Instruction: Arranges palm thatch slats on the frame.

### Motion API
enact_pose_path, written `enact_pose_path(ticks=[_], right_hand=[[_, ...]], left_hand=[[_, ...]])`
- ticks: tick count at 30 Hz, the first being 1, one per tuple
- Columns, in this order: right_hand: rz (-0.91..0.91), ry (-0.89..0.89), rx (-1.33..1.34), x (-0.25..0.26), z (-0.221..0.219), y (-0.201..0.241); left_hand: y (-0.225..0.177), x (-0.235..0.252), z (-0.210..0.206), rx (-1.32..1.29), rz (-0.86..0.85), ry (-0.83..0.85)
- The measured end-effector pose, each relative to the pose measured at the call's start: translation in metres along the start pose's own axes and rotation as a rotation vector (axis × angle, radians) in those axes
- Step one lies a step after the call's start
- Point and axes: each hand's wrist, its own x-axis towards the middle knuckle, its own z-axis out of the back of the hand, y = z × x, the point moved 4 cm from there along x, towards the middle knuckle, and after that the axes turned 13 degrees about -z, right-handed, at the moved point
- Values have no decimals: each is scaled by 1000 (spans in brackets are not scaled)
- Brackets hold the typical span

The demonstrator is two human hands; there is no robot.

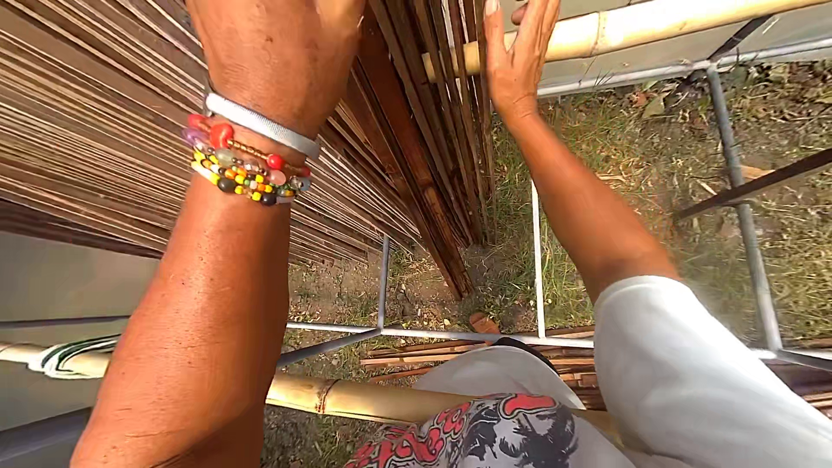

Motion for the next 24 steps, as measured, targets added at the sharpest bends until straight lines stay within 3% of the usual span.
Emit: enact_pose_path(ticks=[2, 5, 8, 14, 17, 24], right_hand=[[-30, 30, -92, -17, 9, -14], [-213, 349, -297, -38, 13, -42], [-338, 585, -362, -44, -2, -70], [-312, 592, -393, -38, -31, -85], [-280, 526, -405, -40, -35, -81], [-253, 530, -403, -31, -33, -79]], left_hand=[[4, -28, 2, -167, -144, -180], [3, -100, 3, -329, -274, -145], [11, -186, -2, -336, -129, -41], [26, -332, -40, -362, 288, 15], [27, -356, -49, -373, 359, 29], [31, -350, -53, -416, 431, 0]])
